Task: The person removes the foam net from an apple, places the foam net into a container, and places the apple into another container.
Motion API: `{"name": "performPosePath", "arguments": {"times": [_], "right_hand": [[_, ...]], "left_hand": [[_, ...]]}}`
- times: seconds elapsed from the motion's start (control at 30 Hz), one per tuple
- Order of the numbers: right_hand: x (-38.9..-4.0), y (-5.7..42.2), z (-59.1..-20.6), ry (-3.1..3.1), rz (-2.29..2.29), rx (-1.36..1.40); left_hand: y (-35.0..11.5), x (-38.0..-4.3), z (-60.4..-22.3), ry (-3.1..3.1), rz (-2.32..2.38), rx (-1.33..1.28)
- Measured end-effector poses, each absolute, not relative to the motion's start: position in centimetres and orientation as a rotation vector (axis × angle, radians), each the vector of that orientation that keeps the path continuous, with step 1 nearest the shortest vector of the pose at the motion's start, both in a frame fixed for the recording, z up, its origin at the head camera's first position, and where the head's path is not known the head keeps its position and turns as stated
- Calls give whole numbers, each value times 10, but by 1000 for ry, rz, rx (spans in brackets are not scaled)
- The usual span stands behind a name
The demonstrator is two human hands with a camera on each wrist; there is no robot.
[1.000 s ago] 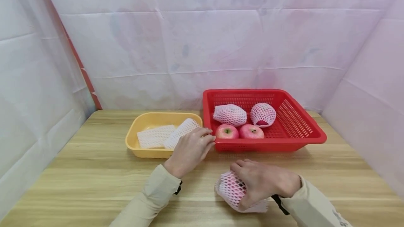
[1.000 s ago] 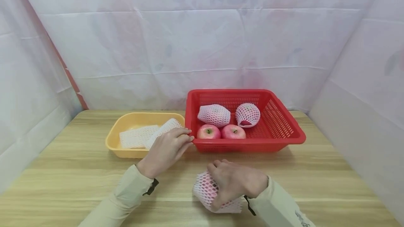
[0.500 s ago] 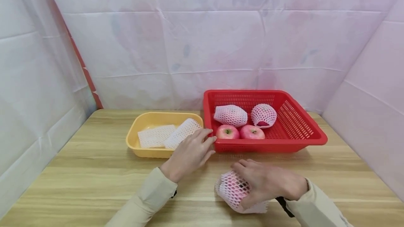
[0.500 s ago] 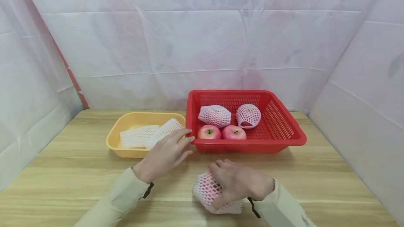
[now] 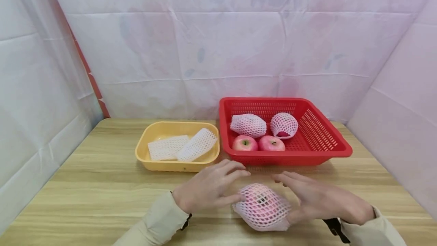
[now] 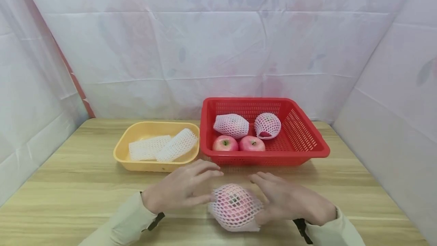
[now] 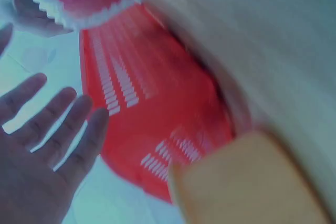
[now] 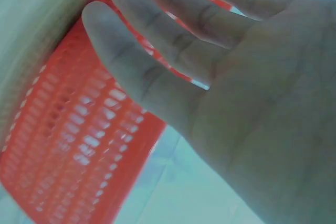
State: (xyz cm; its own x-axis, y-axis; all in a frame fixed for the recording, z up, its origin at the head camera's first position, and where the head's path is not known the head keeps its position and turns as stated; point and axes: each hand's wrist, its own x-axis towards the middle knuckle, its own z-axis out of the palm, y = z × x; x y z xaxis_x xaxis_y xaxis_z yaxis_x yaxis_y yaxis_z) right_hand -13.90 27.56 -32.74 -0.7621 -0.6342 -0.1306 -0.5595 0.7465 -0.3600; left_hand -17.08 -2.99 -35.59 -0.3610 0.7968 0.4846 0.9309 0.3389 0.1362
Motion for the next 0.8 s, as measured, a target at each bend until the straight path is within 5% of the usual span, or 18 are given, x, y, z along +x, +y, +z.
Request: {"name": "performPosePath", "arguments": {"times": [0.8], "right_hand": [[-138, 302, -341, 2719, -487, -920]], "left_hand": [[16, -168, -376, -2593, -814, -1899]]}}
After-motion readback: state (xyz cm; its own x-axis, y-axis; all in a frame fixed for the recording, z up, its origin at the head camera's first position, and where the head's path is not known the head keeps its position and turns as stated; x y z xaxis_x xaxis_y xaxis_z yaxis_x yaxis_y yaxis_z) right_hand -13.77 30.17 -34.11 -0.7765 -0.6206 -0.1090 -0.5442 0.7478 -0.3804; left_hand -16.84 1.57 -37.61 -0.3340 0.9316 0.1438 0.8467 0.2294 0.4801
